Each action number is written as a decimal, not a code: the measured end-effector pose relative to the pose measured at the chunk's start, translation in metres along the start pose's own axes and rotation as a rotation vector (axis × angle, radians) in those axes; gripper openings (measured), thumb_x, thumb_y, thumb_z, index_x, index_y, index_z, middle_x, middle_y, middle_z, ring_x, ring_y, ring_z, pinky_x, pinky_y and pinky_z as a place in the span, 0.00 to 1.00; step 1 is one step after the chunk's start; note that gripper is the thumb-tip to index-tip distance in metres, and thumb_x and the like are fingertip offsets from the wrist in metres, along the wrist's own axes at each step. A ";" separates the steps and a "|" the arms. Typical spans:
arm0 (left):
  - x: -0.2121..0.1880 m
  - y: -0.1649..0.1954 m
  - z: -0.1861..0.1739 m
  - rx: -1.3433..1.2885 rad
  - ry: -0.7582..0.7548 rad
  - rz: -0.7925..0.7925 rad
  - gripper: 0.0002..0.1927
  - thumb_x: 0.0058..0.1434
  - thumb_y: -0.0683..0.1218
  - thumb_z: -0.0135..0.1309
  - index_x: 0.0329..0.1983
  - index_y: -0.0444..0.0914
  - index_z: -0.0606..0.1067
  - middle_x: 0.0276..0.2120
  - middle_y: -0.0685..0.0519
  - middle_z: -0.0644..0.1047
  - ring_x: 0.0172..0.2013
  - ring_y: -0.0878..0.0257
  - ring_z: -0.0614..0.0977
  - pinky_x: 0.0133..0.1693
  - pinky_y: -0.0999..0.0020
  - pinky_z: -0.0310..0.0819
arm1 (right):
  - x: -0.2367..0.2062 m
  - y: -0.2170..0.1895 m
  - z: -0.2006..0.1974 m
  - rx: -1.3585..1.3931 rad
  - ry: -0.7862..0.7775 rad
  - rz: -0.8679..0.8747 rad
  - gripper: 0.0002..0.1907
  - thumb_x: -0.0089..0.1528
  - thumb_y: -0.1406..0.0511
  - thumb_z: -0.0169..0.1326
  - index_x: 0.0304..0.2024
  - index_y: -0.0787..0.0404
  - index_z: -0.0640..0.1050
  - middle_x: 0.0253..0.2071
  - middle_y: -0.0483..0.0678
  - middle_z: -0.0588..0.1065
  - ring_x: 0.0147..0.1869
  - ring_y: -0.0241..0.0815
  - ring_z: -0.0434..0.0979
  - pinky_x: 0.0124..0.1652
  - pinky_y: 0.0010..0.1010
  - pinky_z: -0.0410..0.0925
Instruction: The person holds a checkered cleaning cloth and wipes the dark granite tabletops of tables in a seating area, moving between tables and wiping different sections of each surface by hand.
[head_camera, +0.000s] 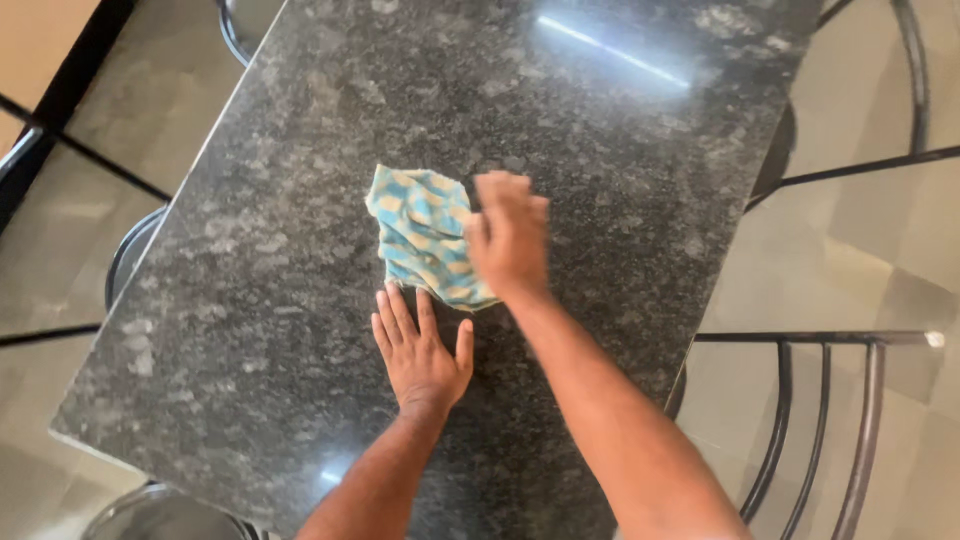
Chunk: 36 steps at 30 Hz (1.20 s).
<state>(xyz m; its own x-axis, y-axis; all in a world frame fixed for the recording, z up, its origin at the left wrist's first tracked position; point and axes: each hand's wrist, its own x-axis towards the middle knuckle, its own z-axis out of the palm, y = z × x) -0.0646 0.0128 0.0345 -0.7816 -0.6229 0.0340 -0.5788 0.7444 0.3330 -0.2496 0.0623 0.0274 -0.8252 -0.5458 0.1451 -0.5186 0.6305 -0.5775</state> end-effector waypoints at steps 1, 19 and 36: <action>0.001 -0.001 -0.001 -0.022 0.012 0.010 0.43 0.64 0.66 0.45 0.71 0.32 0.61 0.73 0.31 0.49 0.74 0.38 0.45 0.71 0.42 0.35 | -0.001 0.010 -0.005 -0.112 0.202 -0.009 0.29 0.67 0.58 0.52 0.70 0.59 0.68 0.74 0.57 0.62 0.81 0.61 0.54 0.74 0.57 0.46; 0.191 -0.041 -0.004 -0.159 0.009 0.341 0.37 0.61 0.59 0.54 0.71 0.41 0.60 0.73 0.33 0.52 0.72 0.37 0.52 0.68 0.41 0.41 | 0.000 0.010 0.019 -0.416 0.249 0.274 0.32 0.70 0.55 0.45 0.73 0.62 0.64 0.76 0.60 0.59 0.80 0.62 0.55 0.72 0.60 0.47; 0.462 -0.038 0.004 0.176 -0.320 0.349 0.50 0.66 0.71 0.42 0.77 0.32 0.50 0.73 0.37 0.55 0.74 0.44 0.53 0.72 0.50 0.40 | 0.017 0.009 0.013 -0.435 0.155 0.361 0.32 0.70 0.54 0.40 0.73 0.61 0.61 0.76 0.57 0.56 0.80 0.58 0.50 0.73 0.56 0.43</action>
<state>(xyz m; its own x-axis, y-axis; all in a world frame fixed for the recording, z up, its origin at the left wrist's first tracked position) -0.4043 -0.3027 0.0340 -0.9518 -0.2449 -0.1845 -0.2789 0.9416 0.1888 -0.2658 0.0512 0.0137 -0.9727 -0.1885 0.1352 -0.2162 0.9479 -0.2339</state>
